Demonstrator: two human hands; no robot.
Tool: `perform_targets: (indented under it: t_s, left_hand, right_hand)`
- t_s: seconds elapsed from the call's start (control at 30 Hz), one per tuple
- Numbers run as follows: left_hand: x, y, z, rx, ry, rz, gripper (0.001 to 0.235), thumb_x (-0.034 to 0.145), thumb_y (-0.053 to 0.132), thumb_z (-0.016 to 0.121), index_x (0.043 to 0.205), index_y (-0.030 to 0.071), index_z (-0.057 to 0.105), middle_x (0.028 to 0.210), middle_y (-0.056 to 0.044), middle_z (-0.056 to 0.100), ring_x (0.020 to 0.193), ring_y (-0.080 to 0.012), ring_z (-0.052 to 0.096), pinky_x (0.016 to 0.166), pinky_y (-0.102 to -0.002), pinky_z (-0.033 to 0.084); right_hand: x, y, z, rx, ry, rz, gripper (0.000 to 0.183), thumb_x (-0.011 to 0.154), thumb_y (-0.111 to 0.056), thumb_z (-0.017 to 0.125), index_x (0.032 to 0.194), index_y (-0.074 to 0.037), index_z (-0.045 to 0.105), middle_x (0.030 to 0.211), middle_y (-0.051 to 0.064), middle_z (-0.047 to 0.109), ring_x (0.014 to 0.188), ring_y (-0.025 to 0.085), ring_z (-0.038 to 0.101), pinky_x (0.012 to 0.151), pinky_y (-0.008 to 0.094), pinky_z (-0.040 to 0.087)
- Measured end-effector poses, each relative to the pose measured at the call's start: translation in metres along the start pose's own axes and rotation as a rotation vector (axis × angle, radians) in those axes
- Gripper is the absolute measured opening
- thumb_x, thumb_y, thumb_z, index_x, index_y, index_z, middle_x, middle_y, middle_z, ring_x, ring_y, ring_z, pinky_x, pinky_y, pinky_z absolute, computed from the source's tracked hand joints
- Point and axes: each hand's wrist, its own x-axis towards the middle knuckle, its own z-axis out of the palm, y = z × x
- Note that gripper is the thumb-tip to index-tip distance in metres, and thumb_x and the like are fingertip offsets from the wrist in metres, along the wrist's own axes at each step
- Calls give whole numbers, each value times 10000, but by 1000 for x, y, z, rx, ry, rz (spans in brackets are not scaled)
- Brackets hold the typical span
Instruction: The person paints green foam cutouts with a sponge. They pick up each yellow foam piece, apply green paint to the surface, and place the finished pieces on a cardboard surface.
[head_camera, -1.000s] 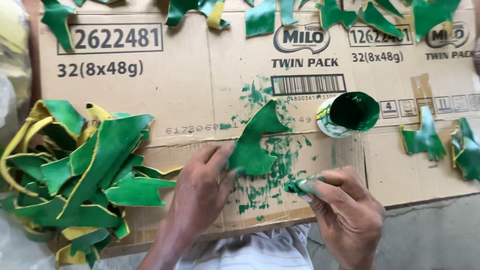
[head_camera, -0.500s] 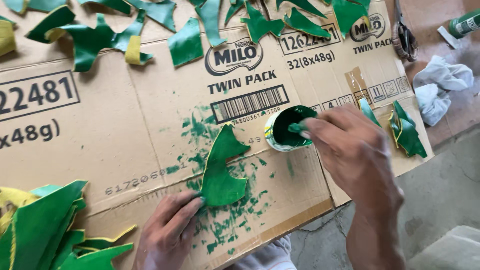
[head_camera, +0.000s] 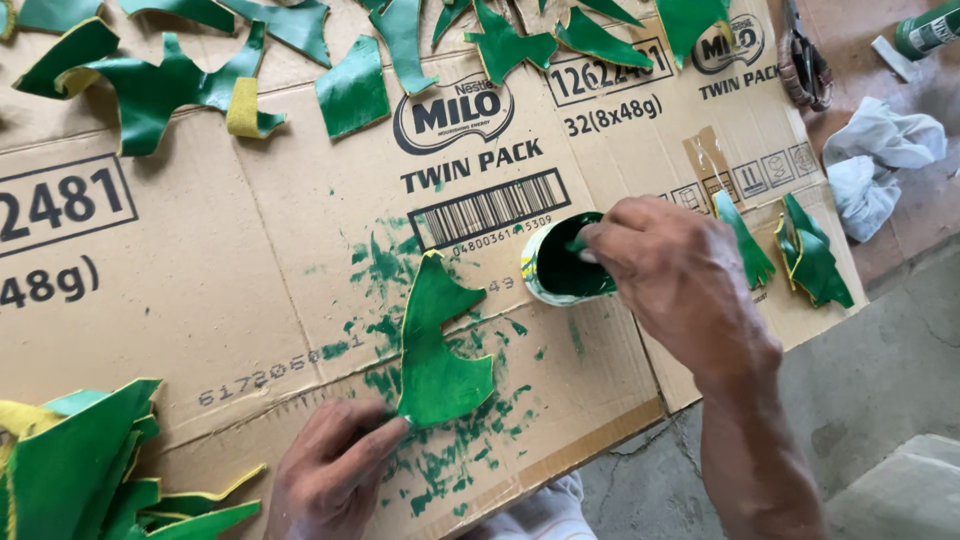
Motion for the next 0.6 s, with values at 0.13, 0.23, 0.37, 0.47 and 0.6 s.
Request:
perform_targets:
  t_s: [0.13,0.23,0.37,0.47,0.6]
  left_hand:
    - [2,6,-5,6,16,30,321,729,-62,739,1033,38,712,991,-113,683,884,-305,670,748,-388,544]
    - [3,17,-9,7,22,3,314,736,-60,749,1032,39,713,1019,-107,693,895,-301,671,748,-388,548]
    - [-2,26,-17,-8,16,35,309,734,-48,761,1027,37,713,1090,-125,694,957,-324,673,774,-400,551]
    - [-11,30,-20,-11,8,73,354,694,-53,749,1036,26,701,1132,-138,694,989,-340,678,801,-409,559]
    - [-23,29,-17,-18,10,101,403,663,-43,731,1059,18,688,1172,-146,693,1045,-355,673,865,-432,560]
  right_hand:
    - [-14,-15,-17,71,213,-17,111,940,-44,752,1050,-33,763,977,99,725,849,209,673,699,330,536]
    - [-38,-36,-22,53,335,-27,156,905,-74,803,1044,-19,761,962,102,724,839,210,657,685,343,521]
    - [-61,-72,14,404,310,-42,160,913,-110,794,1057,-62,744,967,63,714,811,140,670,616,267,554]
    - [-65,-103,42,482,258,-45,167,884,-81,788,1042,-69,737,953,58,716,835,175,688,673,299,578]
    - [-69,-136,53,541,191,37,198,828,-34,789,1015,-36,722,919,89,712,838,244,684,709,359,549]
